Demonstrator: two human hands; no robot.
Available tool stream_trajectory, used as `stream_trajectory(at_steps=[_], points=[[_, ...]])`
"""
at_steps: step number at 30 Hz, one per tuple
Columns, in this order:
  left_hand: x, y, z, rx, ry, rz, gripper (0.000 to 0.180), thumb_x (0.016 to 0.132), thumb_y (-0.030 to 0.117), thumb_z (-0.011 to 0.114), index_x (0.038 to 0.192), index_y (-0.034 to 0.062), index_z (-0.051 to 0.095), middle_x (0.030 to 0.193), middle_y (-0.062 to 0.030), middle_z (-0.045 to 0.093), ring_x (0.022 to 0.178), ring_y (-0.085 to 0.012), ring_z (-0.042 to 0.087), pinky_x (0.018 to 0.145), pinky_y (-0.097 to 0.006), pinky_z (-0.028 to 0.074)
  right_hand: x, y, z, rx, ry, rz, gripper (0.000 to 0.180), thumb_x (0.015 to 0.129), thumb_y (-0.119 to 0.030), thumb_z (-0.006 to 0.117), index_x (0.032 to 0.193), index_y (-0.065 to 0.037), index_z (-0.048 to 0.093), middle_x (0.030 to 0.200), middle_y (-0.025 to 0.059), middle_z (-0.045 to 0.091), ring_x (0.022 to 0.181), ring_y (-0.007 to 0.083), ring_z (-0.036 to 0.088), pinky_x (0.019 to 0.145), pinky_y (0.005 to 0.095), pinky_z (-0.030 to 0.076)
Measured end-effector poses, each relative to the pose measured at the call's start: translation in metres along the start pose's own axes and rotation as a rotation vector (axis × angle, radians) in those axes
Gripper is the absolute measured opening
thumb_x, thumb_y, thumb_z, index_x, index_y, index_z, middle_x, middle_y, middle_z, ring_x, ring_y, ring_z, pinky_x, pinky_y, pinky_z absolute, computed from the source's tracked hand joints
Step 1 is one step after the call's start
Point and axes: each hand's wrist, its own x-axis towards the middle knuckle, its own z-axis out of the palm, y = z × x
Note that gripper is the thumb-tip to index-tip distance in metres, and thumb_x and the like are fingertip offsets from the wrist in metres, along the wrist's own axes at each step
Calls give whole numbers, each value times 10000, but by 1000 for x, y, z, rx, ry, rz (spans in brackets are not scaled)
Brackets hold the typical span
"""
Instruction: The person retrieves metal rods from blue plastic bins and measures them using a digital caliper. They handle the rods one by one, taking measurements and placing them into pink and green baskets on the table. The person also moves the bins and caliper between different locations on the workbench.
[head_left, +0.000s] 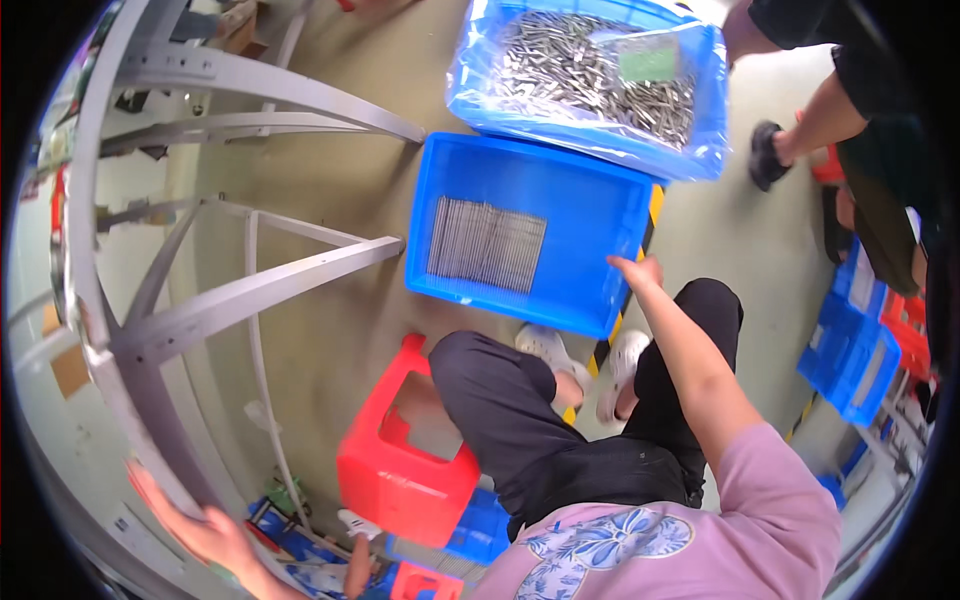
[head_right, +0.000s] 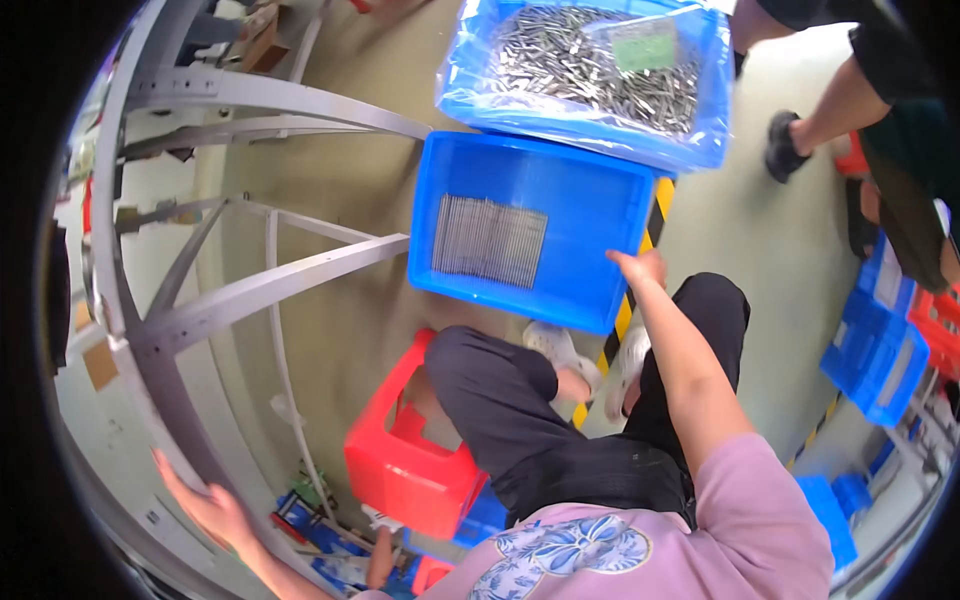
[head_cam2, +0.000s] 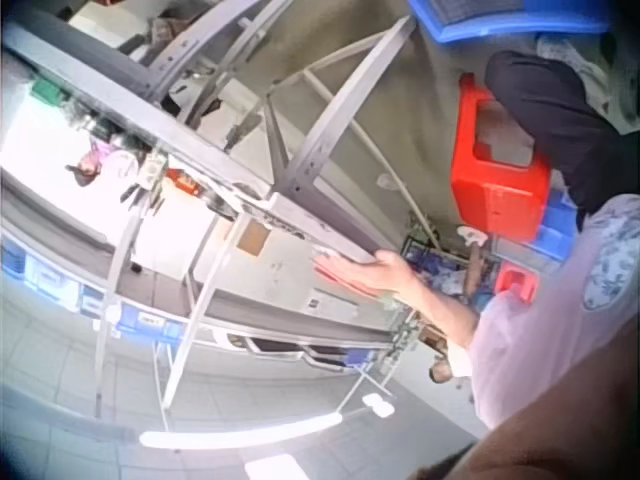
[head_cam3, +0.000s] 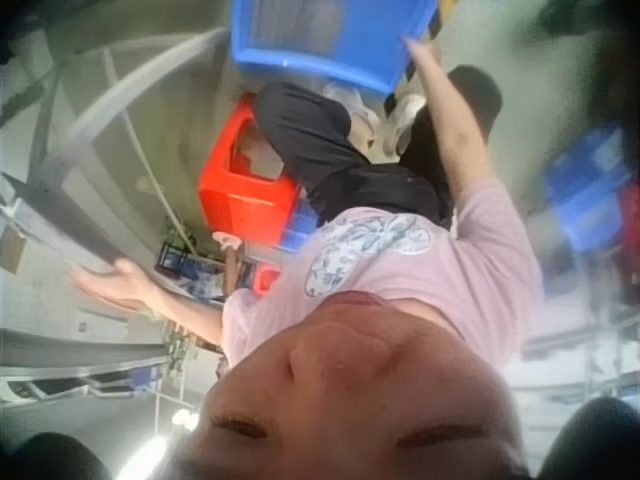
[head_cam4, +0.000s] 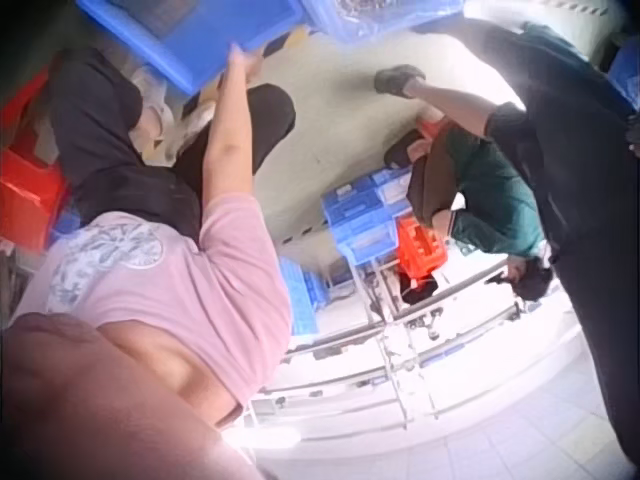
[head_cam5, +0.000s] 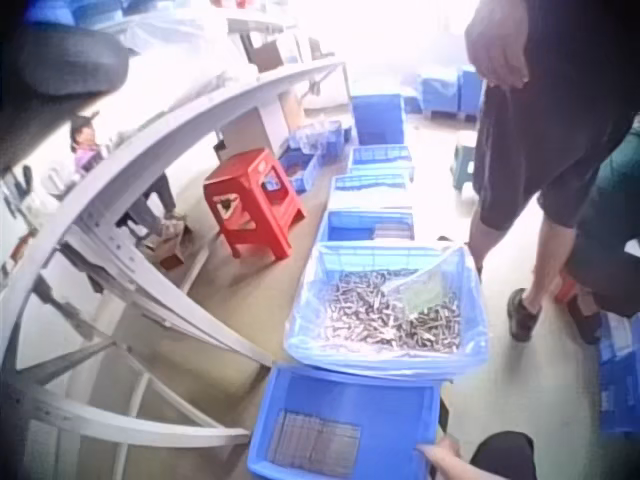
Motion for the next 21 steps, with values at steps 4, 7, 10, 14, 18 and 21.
stream_trajectory(at_steps=[4, 7, 10, 14, 18, 21], points=[[-55, 86, 99, -22, 755, 71, 479, 683, 17, 431, 1160, -15, 436, 1138, -185, 471, 1050, -345, 443, 905, -441, 346, 19, -9, 45, 414, 327, -321, 393, 615, -251, 658, 894, 18, 592, 840, 183, 629, 800, 302, 614, 724, 380, 471], [-41, 220, 207, -522, -68, 312, 432, 660, 84, 590, 1084, 35, 520, 1106, -156, 514, 1031, -318, 479, 893, -424, 358, 28, 0, 48, 509, 436, -303, 307, 636, -173, 597, 881, 11, 597, 783, 166, 634, 743, 312, 616, 688, 369, 469], [-62, 265, 346, -788, -343, -37, 524, 656, 168, 648, 1122, -7, 481, 1125, -163, 494, 1074, -342, 435, 931, -384, 342, 13, -6, 44, 476, 344, -349, 390, 638, -168, 602, 986, 1, 549, 966, 177, 582, 884, 306, 569, 757, 358, 438], [-54, 300, 412, -474, -520, -240, 795, 580, 293, 734, 1184, -75, 371, 1130, -223, 459, 1070, -353, 426, 929, -399, 353, -10, -14, 42, 235, 772, -826, 536, 621, -141, 607, 1125, -24, 466, 1141, 163, 470, 1044, 310, 465, 871, 387, 352], [-70, 313, 436, -503, -540, -230, 922, 552, 338, 762, 1223, -101, 308, 1214, -241, 379, 1122, -368, 384, 953, -400, 332, -61, -23, 52, 20, 471, -1352, 613, 607, -155, 621, 1171, -8, 431, 1132, 176, 474, 1070, 337, 438, 912, 411, 319], [-72, 321, 441, -580, -531, -196, 926, 540, 341, 769, 1211, -109, 317, 1208, -236, 377, 1107, -370, 393, 945, -405, 336, -41, -4, 128, 163, -94, -820, 626, 639, -195, 637, 1174, 48, 421, 1139, 208, 476, 1081, 324, 448, 916, 390, 351]])
